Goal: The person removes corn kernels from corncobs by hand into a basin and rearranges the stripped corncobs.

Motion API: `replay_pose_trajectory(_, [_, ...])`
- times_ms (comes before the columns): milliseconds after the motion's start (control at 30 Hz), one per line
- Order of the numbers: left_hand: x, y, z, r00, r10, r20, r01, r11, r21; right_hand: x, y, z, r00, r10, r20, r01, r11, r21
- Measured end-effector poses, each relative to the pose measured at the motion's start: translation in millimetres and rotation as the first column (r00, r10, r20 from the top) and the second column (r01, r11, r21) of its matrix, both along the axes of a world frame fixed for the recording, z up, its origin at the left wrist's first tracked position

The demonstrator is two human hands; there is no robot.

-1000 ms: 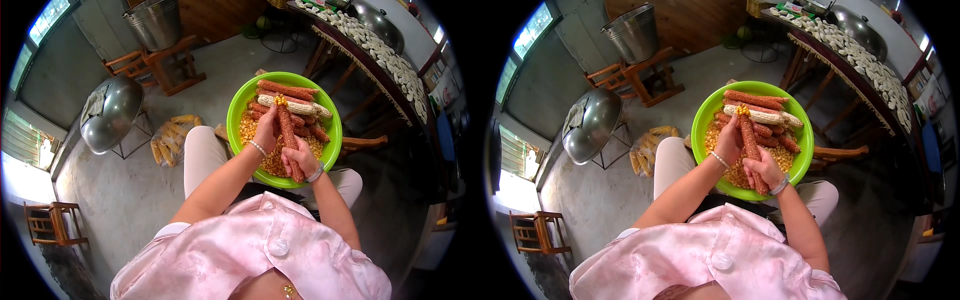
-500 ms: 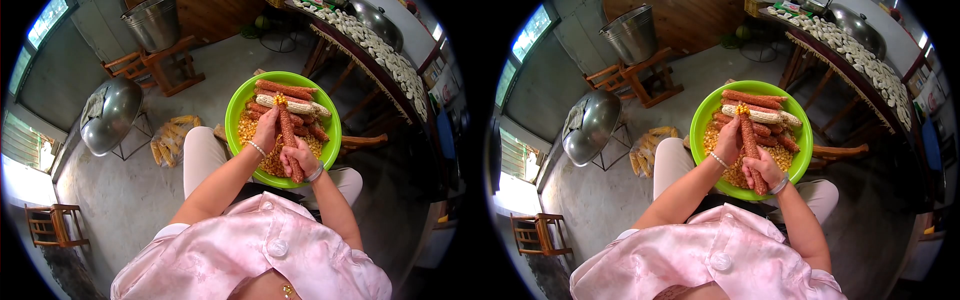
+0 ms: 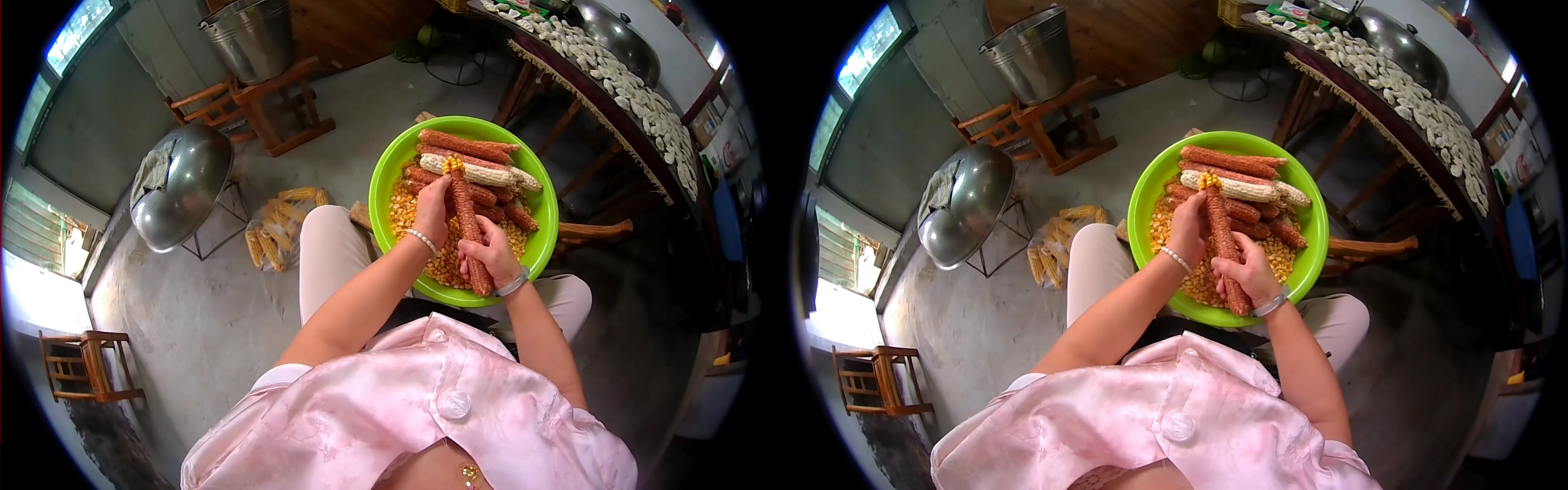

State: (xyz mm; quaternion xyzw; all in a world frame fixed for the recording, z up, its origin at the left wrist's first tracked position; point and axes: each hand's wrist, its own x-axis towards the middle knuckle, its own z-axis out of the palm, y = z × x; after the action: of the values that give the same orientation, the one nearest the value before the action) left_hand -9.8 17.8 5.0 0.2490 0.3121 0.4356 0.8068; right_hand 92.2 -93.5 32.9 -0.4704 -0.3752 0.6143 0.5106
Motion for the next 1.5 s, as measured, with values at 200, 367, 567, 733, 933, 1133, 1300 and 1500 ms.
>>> replay_pose_trajectory(200, [0,0,-3,0.999,-0.032,0.016,0.032,0.999,0.011,3,0,-1,0.998,-0.025,-0.05,0.024,0.999,-0.022])
replay_pose_trajectory(367, [3,-1,-4,1.0,-0.023,-0.014,0.024,0.999,0.047,5,0,-1,0.998,-0.023,-0.053,0.022,1.0,-0.022])
replay_pose_trajectory(567, [0,1,4,0.995,-0.093,-0.041,0.092,0.995,-0.04,7,0,-1,0.999,0.022,-0.03,-0.022,1.0,-0.011])
replay_pose_trajectory(733, [0,-2,7,0.982,-0.191,0.013,0.19,0.98,0.052,5,-2,6,0.985,0.052,-0.166,-0.063,0.996,-0.059])
replay_pose_trajectory(933, [-4,0,6,0.946,-0.293,0.139,0.284,0.956,0.08,6,-1,2,0.983,0.098,-0.152,-0.113,0.99,-0.088])
replay_pose_trajectory(1133, [-3,-3,12,0.951,-0.26,0.167,0.252,0.965,0.068,6,2,0,0.985,0.102,-0.137,-0.116,0.989,-0.094])
replay_pose_trajectory(1300, [1,-3,6,0.952,-0.27,0.147,0.259,0.962,0.087,5,2,1,0.991,0.078,-0.111,-0.091,0.988,-0.121])
replay_pose_trajectory(1500, [4,-3,5,0.963,-0.241,0.12,0.235,0.97,0.062,6,3,-1,0.991,0.082,-0.104,-0.095,0.988,-0.121])
